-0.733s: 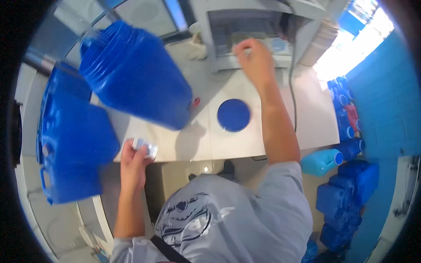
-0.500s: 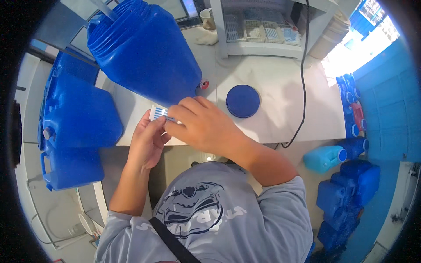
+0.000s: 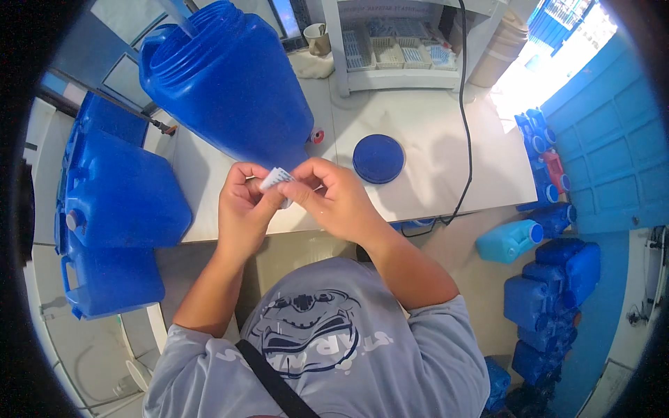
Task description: The person assembles blue plastic containers by inserting white threaded adapters into the container openings and securing them with a red heat gun. They repeatedly pick up containers, insert adapters, apply heat, and place the containers on a white countertop or the floor.
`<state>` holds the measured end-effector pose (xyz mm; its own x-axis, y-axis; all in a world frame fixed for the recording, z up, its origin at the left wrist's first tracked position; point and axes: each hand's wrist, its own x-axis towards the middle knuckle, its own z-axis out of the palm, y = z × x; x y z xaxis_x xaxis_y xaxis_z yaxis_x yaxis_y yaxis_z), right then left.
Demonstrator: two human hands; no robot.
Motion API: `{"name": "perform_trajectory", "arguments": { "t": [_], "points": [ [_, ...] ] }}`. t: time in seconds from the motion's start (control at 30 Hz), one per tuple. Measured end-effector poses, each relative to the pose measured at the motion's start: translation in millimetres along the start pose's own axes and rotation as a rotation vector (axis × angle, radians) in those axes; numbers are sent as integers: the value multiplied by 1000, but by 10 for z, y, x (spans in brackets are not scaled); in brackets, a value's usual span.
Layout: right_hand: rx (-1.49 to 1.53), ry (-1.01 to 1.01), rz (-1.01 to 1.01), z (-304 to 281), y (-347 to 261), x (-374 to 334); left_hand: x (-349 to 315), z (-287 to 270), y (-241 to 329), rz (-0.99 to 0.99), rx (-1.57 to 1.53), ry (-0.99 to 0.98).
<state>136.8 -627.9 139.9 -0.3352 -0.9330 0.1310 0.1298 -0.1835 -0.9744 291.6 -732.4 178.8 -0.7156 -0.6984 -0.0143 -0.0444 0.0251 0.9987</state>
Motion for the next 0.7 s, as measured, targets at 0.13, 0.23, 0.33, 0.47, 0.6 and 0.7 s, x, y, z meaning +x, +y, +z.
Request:
{"name": "perform_trajectory", "arguments": {
  "t": [0.13,0.23,0.33,0.47,0.6,0.7],
  "points": [
    [128,6,-49,3,12,77,27,-40,-62,73,-149,77],
    [354,-73,-35,121,43,107,55,-59,-137,272,42,197],
    [305,-26,7,197,71,197,51,-128,-151,309,150,203],
    [42,-98,0,284,73,325,-37,-290,-47,-208,-371,178],
    [-211,-167,-65,377,-221,414,-126,-436,74,-328,-392,315],
    [-636,-100,-664,172,-778,717,-261,-646,168,-35,-175,518]
  ]
}}
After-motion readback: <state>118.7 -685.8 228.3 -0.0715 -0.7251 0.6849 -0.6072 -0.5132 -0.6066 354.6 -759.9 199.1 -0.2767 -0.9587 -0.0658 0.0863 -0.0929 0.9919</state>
